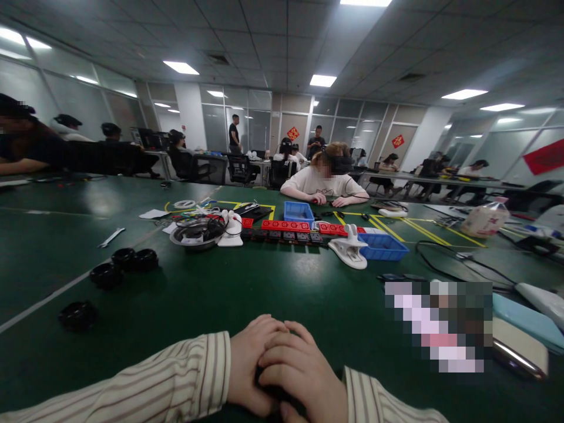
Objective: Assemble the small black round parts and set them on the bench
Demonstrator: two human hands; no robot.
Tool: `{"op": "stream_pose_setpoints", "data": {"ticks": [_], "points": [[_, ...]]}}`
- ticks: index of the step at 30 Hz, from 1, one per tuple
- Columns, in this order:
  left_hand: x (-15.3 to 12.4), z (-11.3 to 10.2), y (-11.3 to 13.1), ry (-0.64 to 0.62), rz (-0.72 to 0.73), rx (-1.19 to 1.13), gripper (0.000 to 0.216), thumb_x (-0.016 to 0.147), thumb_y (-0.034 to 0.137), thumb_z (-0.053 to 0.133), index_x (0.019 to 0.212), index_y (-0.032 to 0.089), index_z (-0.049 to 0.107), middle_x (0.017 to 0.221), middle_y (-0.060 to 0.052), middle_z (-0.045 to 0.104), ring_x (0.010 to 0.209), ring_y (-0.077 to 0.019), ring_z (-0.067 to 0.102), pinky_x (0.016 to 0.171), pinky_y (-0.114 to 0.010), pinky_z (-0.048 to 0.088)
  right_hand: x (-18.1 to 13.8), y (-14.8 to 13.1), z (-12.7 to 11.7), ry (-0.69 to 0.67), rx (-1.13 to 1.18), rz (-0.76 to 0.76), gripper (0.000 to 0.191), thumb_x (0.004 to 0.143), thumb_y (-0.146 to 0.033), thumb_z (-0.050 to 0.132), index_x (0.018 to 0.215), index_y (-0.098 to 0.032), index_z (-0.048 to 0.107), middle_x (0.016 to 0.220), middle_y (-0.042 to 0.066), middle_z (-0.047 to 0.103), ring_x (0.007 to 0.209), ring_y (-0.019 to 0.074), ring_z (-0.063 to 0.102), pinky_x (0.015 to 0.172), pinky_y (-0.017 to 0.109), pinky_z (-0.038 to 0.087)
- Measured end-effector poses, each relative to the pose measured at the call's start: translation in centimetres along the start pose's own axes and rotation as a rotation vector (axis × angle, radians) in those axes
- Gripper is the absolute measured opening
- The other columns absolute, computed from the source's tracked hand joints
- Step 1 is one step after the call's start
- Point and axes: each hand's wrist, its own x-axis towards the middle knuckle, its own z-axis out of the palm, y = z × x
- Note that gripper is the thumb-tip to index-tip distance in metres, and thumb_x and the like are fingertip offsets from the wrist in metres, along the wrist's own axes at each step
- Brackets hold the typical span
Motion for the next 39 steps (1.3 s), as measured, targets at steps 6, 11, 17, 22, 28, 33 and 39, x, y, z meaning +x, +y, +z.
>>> {"op": "stream_pose_setpoints", "data": {"ticks": [6,11,17,22,28,33,39], "points": [[-0.1,-0.9,0.5,0.019,-0.008,-0.018,0.075,0.049,0.060,0.070,0.107,0.018,0.046,0.106,-0.008,0.050,0.096,-0.0280,0.047,0.094,-0.047,0.034,-0.2,-0.4,0.3,0.112,-0.035,0.317,0.050,0.082,-0.061,0.031,0.092,-0.016,0.052,0.088,0.008,0.056,0.080,0.0212,0.049,0.074,0.039,0.036],[-0.1,-0.4,0.3,0.005,-0.028,0.055,0.060,0.050,0.050,0.074,0.096,0.017,0.054,0.092,-0.005,0.051,0.085,-0.0240,0.049,0.087,-0.044,0.038,-0.2,-0.9,0.7,0.020,-0.128,0.491,0.037,0.081,-0.051,0.040,0.081,-0.016,0.054,0.079,0.007,0.054,0.073,0.0218,0.045,0.067,0.038,0.035],[0.1,-0.3,0.0,-0.060,-0.017,0.061,0.046,0.044,0.037,0.075,0.084,0.019,0.059,0.090,-0.001,0.051,0.086,-0.0231,0.049,0.095,-0.047,0.029,-0.3,-1.0,0.5,-0.007,-0.044,0.339,0.014,0.073,-0.024,0.043,0.082,-0.017,0.052,0.081,0.006,0.057,0.077,0.0191,0.047,0.069,0.034,0.035],[0.1,-0.5,0.4,-0.070,-0.016,0.043,0.052,0.044,0.038,0.070,0.090,0.021,0.056,0.091,-0.001,0.052,0.087,-0.0233,0.050,0.097,-0.049,0.025,-0.2,-0.8,0.4,-0.007,-0.020,0.117,0.024,0.064,-0.014,0.038,0.083,-0.018,0.051,0.079,0.002,0.062,0.080,0.0175,0.051,0.073,0.034,0.033],[-0.2,-0.4,0.4,-0.009,-0.022,0.004,0.066,0.055,0.048,0.067,0.110,0.020,0.046,0.105,-0.006,0.051,0.099,-0.0281,0.047,0.101,-0.052,0.021,0.1,-1.0,-0.2,0.055,-0.011,0.181,0.029,0.080,-0.036,0.042,0.099,-0.017,0.050,0.097,0.007,0.059,0.091,0.0207,0.050,0.082,0.037,0.033],[-0.1,-0.5,0.5,0.019,-0.032,0.017,0.067,0.050,0.055,0.070,0.100,0.017,0.048,0.097,-0.006,0.050,0.089,-0.0251,0.048,0.094,-0.048,0.033,-0.3,-0.6,0.5,0.094,-0.102,0.402,0.046,0.075,-0.058,0.047,0.088,-0.015,0.054,0.085,0.007,0.054,0.078,0.0215,0.046,0.073,0.038,0.035],[-0.1,-0.4,0.5,0.007,-0.038,0.050,0.042,0.052,0.039,0.073,0.085,0.018,0.057,0.088,-0.002,0.049,0.084,-0.0217,0.049,0.090,-0.043,0.036,-0.4,-0.7,0.9,-0.006,-0.130,0.369,0.014,0.074,-0.027,0.047,0.081,-0.017,0.052,0.084,0.006,0.055,0.080,0.0200,0.045,0.072,0.035,0.035]]}}
